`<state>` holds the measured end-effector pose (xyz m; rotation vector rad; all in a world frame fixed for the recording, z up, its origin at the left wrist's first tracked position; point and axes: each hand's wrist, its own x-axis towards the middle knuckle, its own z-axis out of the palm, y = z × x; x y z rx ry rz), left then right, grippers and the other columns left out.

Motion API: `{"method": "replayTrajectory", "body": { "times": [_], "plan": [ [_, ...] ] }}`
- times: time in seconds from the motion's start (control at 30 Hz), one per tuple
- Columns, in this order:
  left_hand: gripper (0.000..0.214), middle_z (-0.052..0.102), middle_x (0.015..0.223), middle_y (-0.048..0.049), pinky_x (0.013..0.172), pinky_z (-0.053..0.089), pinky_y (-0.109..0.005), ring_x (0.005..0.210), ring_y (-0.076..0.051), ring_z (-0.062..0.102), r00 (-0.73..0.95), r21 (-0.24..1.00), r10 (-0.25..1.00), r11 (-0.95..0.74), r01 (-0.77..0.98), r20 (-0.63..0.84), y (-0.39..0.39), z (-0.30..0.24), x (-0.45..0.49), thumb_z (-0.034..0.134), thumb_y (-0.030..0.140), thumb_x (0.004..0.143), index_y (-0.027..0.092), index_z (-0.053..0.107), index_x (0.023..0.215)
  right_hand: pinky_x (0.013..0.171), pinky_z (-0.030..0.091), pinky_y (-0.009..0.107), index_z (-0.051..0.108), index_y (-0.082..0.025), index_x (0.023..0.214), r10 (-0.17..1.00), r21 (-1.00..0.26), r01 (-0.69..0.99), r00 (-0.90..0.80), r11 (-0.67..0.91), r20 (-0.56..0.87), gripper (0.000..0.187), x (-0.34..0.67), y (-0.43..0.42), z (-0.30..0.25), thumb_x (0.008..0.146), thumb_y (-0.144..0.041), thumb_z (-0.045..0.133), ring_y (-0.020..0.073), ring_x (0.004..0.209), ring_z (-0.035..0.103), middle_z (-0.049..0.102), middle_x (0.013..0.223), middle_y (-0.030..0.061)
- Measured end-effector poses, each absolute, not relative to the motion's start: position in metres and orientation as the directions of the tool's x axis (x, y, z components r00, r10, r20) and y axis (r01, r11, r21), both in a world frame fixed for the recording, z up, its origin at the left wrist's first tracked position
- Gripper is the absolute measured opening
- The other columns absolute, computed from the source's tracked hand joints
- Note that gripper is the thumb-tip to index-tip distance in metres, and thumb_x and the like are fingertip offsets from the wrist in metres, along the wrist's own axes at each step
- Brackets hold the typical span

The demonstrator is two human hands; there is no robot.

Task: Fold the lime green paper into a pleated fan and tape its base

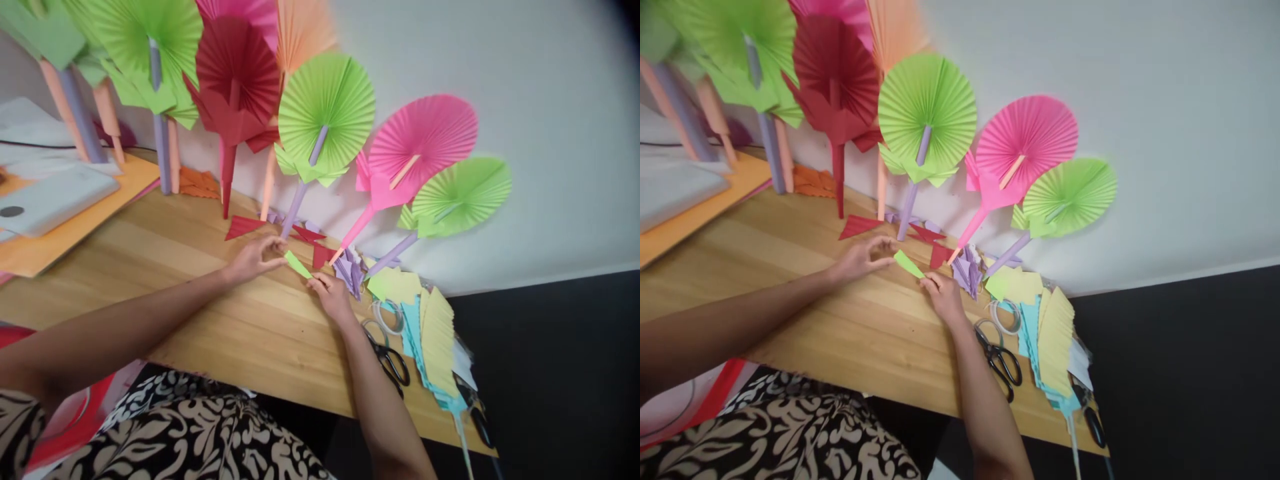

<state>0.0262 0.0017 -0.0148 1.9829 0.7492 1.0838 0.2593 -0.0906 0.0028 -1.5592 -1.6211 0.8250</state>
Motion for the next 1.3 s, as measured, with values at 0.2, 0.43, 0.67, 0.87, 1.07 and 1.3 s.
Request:
{"method": "replayTrajectory", "body": {
  "times": [0.2, 0.43, 0.67, 0.87, 1.07, 1.3],
  "plan": [
    [0.036, 0.071, 0.099, -0.0078, 0.081, 0.051, -0.032, 0.092, -0.023, 0.065, 0.619, 0.954, 0.742, -0.295, -0.043, 0.257, -0.019, 0.002, 0.043, 0.06, 0.046, 0.086, 0.016, 0.067, 0.103, 0.065, 0.05, 0.027, 0.072, -0.019, 0.083, 0.997, -0.948, 0.314, 0.02, 0.059, 0.069, 0.031, 0.233, -0.087, 0.013, 0.083, -0.049, 0.064, 0.0149, 0.066, 0.063, 0.073, 0.075, 0.0032],
    [0.034, 0.057, 0.07, -0.0004, 0.063, 0.044, -0.025, 0.067, -0.015, 0.053, 0.513, 0.965, 0.822, -0.156, -0.212, 0.245, -0.047, 0.034, 0.065, 0.055, 0.048, 0.088, 0.015, 0.062, 0.082, 0.063, 0.05, 0.028, 0.067, -0.019, 0.076, 0.994, -0.998, 0.014, 0.098, 0.056, 0.057, 0.035, 0.202, -0.088, 0.032, 0.075, -0.053, 0.073, 0.0137, 0.06, 0.06, 0.065, 0.067, -0.0003],
    [0.041, 0.048, 0.059, 0.0032, 0.044, 0.034, -0.021, 0.048, -0.009, 0.041, 0.323, 0.956, 0.938, -0.032, -0.29, 0.129, -0.063, 0.035, 0.066, 0.058, 0.053, 0.085, 0.013, 0.065, 0.085, 0.06, 0.041, 0.024, 0.058, -0.019, 0.069, 0.957, -0.979, -0.143, 0.27, 0.147, 0.105, 0.035, 0.158, -0.097, 0.014, 0.078, -0.05, 0.07, 0.0102, 0.059, 0.049, 0.055, 0.062, -0.0044],
    [0.043, 0.069, 0.08, -0.0039, 0.036, 0.035, -0.021, 0.038, -0.007, 0.041, 0.317, 0.951, 0.943, 0.001, -0.309, 0.102, -0.063, 0.047, 0.058, 0.051, 0.055, 0.089, 0.015, 0.061, 0.098, 0.062, 0.042, 0.026, 0.06, -0.019, 0.072, 0.954, -0.983, -0.052, 0.254, 0.178, 0.16, 0.028, 0.156, -0.108, 0.011, 0.083, -0.044, 0.068, 0.0122, 0.061, 0.052, 0.06, 0.063, -0.0027],
    [0.04, 0.075, 0.085, -0.0093, 0.062, 0.051, -0.026, 0.073, -0.018, 0.067, 0.321, 0.955, 0.933, -0.067, -0.289, 0.163, -0.051, 0.063, 0.042, 0.054, 0.055, 0.088, 0.016, 0.06, 0.094, 0.063, 0.043, 0.027, 0.064, -0.019, 0.075, 0.963, -0.989, -0.018, 0.23, 0.148, 0.14, 0.028, 0.155, -0.107, 0.006, 0.082, -0.046, 0.067, 0.0139, 0.061, 0.055, 0.063, 0.064, -0.0011],
    [0.047, 0.075, 0.078, -0.0096, 0.056, 0.046, -0.027, 0.07, -0.021, 0.067, 0.34, 0.952, 0.938, 0.037, -0.304, 0.072, -0.046, 0.055, 0.036, 0.054, 0.06, 0.087, 0.014, 0.062, 0.09, 0.058, 0.04, 0.026, 0.066, -0.019, 0.079, 0.995, -0.984, -0.173, 0.094, 0.041, 0.025, 0.035, 0.153, -0.106, 0.001, 0.079, -0.054, 0.071, 0.0117, 0.055, 0.05, 0.061, 0.06, -0.0026]
  ]
}}
